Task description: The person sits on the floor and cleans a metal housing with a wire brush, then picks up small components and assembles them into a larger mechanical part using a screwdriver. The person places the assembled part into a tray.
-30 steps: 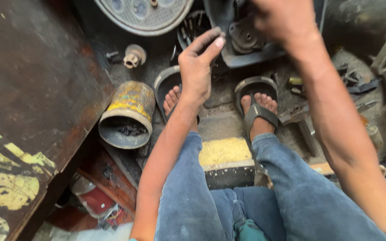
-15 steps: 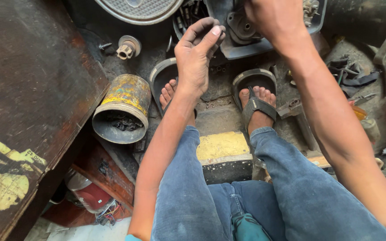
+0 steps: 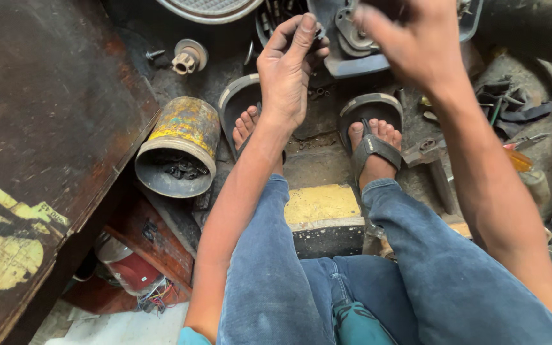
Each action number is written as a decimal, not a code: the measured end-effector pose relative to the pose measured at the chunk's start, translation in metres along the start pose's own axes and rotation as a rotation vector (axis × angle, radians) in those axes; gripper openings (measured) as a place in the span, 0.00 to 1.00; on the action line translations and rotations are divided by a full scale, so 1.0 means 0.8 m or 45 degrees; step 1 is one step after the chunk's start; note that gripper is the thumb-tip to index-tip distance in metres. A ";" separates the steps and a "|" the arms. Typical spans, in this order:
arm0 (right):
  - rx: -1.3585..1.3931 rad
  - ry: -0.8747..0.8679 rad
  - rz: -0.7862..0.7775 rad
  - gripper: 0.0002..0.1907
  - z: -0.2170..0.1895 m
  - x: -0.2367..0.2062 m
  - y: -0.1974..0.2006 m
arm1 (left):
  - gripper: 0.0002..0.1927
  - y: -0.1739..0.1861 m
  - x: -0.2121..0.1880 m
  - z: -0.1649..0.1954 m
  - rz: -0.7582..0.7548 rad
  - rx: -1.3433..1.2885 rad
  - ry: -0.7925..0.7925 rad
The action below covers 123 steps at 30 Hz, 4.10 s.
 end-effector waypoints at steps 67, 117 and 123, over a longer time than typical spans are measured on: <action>1.428 -0.865 0.454 0.08 -0.010 -0.044 -0.066 | 0.15 -0.004 -0.036 0.007 -0.137 0.324 -0.127; 0.684 -0.539 0.425 0.15 -0.044 0.015 -0.040 | 0.11 0.000 0.011 0.035 0.083 0.511 -0.355; 0.708 -0.573 0.292 0.11 -0.048 0.009 -0.022 | 0.16 -0.002 0.008 0.012 -0.071 0.528 -0.235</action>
Point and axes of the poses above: each hand's wrist, its own x-axis towards the middle knuckle, its own y-axis out of the back of the hand, z = x × y, the point moved 2 cm from there along x, towards the middle knuckle, and after that the axes turned 12 degrees about y, right-handed, at the moved point
